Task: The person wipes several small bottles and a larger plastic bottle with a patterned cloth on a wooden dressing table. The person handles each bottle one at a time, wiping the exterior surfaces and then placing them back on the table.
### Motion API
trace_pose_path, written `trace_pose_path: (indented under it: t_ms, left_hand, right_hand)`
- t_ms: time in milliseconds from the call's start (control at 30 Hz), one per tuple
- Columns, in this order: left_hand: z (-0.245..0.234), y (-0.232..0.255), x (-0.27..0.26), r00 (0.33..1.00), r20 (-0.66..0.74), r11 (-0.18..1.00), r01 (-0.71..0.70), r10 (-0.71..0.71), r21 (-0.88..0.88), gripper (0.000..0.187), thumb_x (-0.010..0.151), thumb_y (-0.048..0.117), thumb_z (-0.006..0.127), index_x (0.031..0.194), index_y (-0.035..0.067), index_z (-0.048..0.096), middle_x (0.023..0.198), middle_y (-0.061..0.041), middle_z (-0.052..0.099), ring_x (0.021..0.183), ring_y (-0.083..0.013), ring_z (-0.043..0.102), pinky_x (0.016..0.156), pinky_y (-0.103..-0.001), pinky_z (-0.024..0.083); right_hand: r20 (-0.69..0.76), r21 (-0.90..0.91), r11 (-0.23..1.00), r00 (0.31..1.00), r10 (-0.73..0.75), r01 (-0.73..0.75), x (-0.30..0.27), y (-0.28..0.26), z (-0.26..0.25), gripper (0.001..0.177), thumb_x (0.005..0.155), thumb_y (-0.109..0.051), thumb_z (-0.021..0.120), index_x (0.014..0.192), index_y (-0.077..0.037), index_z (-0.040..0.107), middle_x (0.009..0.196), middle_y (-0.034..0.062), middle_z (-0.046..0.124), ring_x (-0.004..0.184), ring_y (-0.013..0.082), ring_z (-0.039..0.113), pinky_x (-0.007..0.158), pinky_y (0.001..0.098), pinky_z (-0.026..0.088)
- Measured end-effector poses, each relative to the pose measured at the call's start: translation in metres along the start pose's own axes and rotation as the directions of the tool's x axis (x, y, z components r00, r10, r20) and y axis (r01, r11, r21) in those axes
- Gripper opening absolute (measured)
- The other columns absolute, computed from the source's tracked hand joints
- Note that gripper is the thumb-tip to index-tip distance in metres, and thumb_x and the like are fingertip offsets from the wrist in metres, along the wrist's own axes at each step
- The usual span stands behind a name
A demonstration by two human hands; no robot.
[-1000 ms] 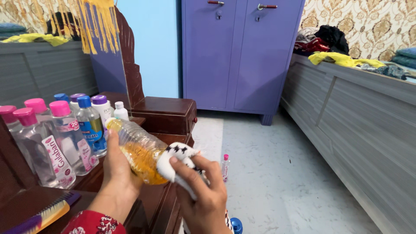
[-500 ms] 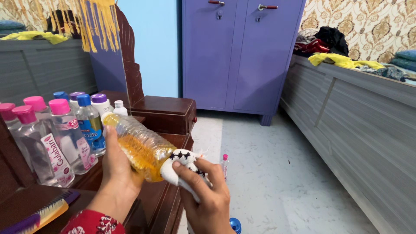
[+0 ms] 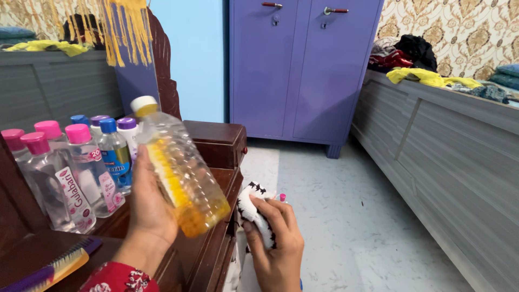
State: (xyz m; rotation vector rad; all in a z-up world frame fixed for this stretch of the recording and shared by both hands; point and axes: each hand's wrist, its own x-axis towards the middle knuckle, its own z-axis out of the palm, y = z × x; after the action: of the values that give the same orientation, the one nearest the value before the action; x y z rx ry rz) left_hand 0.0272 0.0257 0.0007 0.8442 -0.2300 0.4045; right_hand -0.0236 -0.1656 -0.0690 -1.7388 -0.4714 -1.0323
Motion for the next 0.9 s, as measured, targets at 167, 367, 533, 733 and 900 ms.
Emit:
trace_pose_path:
  t_ms: [167,367,533,733,900]
  left_hand:
    - [0.008,-0.011,-0.014,0.980,0.194,0.999,0.027,-0.035,0.046,0.072,0.093,0.066,0.049,0.126,0.002,0.055,0.094,-0.012,0.062,0.081,-0.0241,0.070,0.070,-0.043,0.062]
    - [0.008,-0.014,-0.011,0.981,0.182,0.988,-0.084,0.060,0.130,0.061,0.093,0.060,0.058,0.120,0.007,0.042,0.101,-0.013,0.063,0.084,-0.0209,0.070,0.071,-0.042,0.063]
    - [0.007,-0.018,-0.011,0.981,0.158,0.958,-0.151,0.114,0.245,0.069,0.096,0.060,0.058,0.130,0.002,0.047,0.111,-0.010,0.063,0.099,-0.0135,0.065,0.087,-0.033,0.056]
    - [0.017,-0.015,-0.017,0.965,0.262,0.936,-0.086,-0.007,0.342,0.068,0.085,0.056,0.064,0.132,0.012,0.043,0.112,-0.012,0.069,0.103,-0.0159,0.070,0.089,-0.033,0.059]
    - [0.021,-0.011,-0.021,0.981,0.189,0.912,-0.029,-0.054,0.409,0.066,0.085,0.054,0.063,0.132,0.011,0.046,0.110,-0.013,0.067,0.099,-0.0181,0.071,0.085,-0.038,0.061]
  right_hand:
    - [0.076,0.061,0.994,0.993,-0.094,0.089,-0.002,-0.006,0.000,0.036,0.086,-0.010,0.077,0.121,-0.006,0.072,0.110,0.0149,0.072,0.104,0.0272,0.074,0.089,0.0352,0.057]
    - [0.071,0.039,0.994,0.992,-0.107,0.105,-0.004,-0.006,0.001,0.037,0.085,-0.010,0.077,0.122,-0.008,0.072,0.111,0.0150,0.071,0.109,0.0305,0.072,0.090,0.0367,0.056]
    - [0.076,0.015,0.994,0.991,-0.106,0.106,-0.002,-0.006,0.003,0.039,0.082,-0.009,0.079,0.120,-0.013,0.074,0.109,0.0134,0.070,0.098,0.0270,0.074,0.081,0.0347,0.059]
    - [0.078,0.017,0.994,0.991,-0.112,0.111,0.003,-0.014,0.004,0.039,0.082,-0.007,0.079,0.120,-0.013,0.074,0.107,0.0124,0.069,0.092,0.0251,0.074,0.076,0.0334,0.059]
    - [0.063,-0.002,0.985,0.983,-0.172,0.172,0.019,-0.032,0.002,0.042,0.084,-0.007,0.078,0.125,-0.010,0.073,0.112,0.0150,0.068,0.100,0.0260,0.073,0.081,0.0349,0.058]
